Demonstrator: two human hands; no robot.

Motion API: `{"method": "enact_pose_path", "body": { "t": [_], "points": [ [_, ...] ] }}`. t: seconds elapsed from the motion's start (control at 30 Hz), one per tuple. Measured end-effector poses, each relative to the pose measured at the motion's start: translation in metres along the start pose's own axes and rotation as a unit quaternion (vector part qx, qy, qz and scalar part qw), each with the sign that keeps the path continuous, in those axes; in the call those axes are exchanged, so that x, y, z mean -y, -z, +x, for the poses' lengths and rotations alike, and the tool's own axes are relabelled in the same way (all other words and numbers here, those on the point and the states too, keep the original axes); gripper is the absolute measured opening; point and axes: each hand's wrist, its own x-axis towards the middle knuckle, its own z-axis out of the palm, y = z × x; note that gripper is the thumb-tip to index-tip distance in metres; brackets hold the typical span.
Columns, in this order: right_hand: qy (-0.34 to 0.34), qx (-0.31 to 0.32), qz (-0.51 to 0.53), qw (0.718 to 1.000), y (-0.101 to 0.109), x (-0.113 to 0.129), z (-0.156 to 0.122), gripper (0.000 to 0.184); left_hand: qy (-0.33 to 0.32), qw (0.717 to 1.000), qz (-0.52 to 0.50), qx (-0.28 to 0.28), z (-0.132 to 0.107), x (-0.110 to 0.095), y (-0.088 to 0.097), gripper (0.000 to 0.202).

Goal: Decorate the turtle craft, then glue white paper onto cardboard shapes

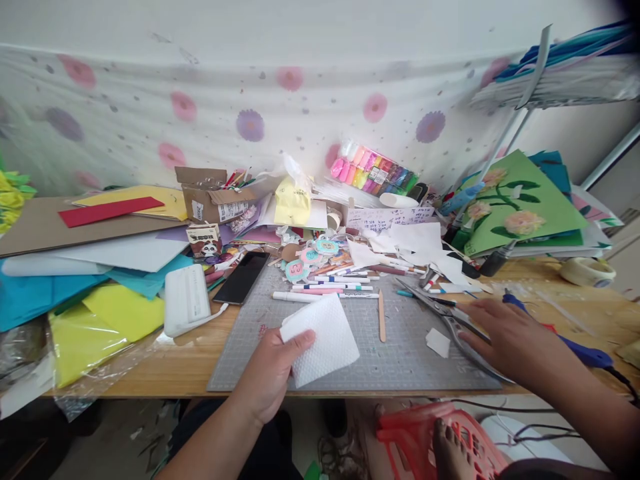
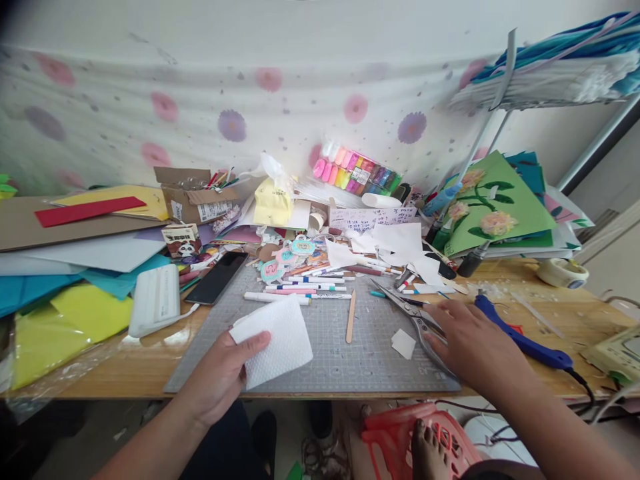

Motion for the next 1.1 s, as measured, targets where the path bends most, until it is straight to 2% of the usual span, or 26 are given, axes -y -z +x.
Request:
{"method": "enact_pose_path", "body": {
  "t": [0.07,0.1,0.13,0.17,0.23,0.27,0.3,0.37,0.43,0.53,0.6,0.7,0.8,0.93,1.0,1.1],
  "points": [
    [0.005,-0.028,0.112,0.993,0.010,0.033,-0.002,0.049,0.011,0.999,0.037,0.029,-0.004,0.004,-0.005,0.025],
    [0.002,0.002,0.222,0.975,0.013,0.053,-0.003,0.050,0.018,0.997,0.056,0.045,-0.006,0.007,-0.008,0.023],
    [-0.003,0.062,0.350,0.935,0.014,0.074,-0.005,0.054,0.023,0.995,0.075,0.061,-0.008,0.009,-0.012,0.023],
    [0.001,0.134,0.464,0.876,0.013,0.093,-0.007,0.058,0.026,0.993,0.090,0.076,-0.010,0.011,-0.015,0.023],
    [-0.011,0.243,0.600,0.762,0.006,0.126,-0.009,0.054,0.026,0.989,0.111,0.097,-0.014,0.015,-0.020,0.026],
    [-0.026,0.274,0.626,0.729,0.002,0.137,-0.010,0.047,0.025,0.988,0.117,0.102,-0.015,0.016,-0.021,0.027],
    [-0.046,0.288,0.635,0.715,-0.002,0.146,-0.009,0.040,0.025,0.987,0.122,0.106,-0.016,0.015,-0.020,0.027],
    [-0.086,0.282,0.631,0.717,-0.008,0.155,-0.006,0.033,0.022,0.987,0.123,0.103,-0.016,0.013,-0.016,0.027],
    [-0.110,0.265,0.629,0.722,-0.013,0.157,-0.002,0.034,0.019,0.989,0.128,0.071,-0.014,0.009,-0.009,0.027],
    [-0.128,0.263,0.647,0.704,-0.019,0.157,0.004,0.035,0.010,0.989,0.149,-0.009,-0.010,0.003,0.001,0.026],
    [-0.134,0.268,0.662,0.687,-0.022,0.158,0.006,0.035,0.001,0.987,0.157,-0.033,-0.007,0.002,0.005,0.029],
    [-0.144,0.267,0.679,0.669,-0.024,0.161,0.007,0.034,-0.004,0.988,0.152,-0.036,-0.003,0.002,0.008,0.029],
    [-0.148,0.265,0.684,0.663,-0.021,0.163,0.010,0.033,0.002,0.991,0.128,-0.035,-0.002,0.001,0.009,0.030],
    [-0.140,0.286,0.682,0.659,-0.018,0.161,0.009,0.033,0.035,0.996,0.085,0.012,-0.005,-0.002,0.007,0.026],
    [-0.131,0.292,0.680,0.660,-0.019,0.159,0.007,0.034,0.049,0.995,0.075,0.036,-0.007,-0.002,0.005,0.033],
    [-0.110,0.299,0.682,0.659,-0.021,0.159,0.004,0.033,0.043,0.994,0.085,0.045,-0.009,0.002,0.002,0.035]
  ]
}}
